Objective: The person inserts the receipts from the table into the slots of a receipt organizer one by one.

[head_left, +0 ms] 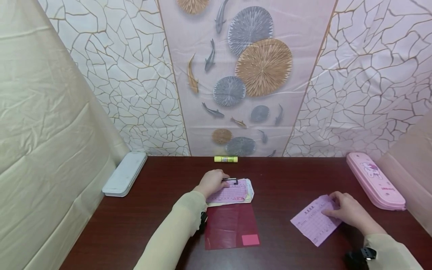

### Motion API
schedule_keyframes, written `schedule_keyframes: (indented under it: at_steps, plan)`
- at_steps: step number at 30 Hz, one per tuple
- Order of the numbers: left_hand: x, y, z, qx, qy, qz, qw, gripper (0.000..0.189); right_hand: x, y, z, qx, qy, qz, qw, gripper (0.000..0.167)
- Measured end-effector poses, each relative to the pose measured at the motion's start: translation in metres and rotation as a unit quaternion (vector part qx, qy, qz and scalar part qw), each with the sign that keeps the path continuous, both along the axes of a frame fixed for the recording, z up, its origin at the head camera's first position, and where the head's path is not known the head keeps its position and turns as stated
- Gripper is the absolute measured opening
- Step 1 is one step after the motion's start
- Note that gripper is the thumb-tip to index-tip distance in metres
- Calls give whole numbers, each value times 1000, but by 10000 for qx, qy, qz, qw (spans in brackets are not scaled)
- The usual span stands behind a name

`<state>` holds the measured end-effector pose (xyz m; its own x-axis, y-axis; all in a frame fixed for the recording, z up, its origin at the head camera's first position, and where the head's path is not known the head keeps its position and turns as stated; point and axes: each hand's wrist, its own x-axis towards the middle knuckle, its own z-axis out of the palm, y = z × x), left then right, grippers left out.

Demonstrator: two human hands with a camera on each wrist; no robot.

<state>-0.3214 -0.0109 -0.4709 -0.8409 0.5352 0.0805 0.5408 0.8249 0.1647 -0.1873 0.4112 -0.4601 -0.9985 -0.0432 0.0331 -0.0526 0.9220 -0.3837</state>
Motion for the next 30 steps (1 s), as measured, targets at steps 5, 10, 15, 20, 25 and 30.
schedule_keyframes:
  at_steps: [5,10,15,20,25,30]
  plan:
    - [0,0,0,25,-20,-3,10000,31,2,0,0,-78,-5,-108,9999,57]
    - [0,0,1,54,-1,-7,10000,31,5,-3,3,14,87,-20,10000,48]
    - [0,0,1,73,38,-4,10000,31,6,-3,5,-14,-80,-31,10000,42]
    - [-1,-1,0,128,51,-35,9999,32,5,-3,5,-179,-8,-87,9998,44]
    - [-2,-2,-2,138,62,-29,9999,33,6,-5,4,-403,188,-36,9990,34]
    - [-3,-1,-3,166,50,-29,9998,33,7,-10,4,-648,146,7,9978,30]
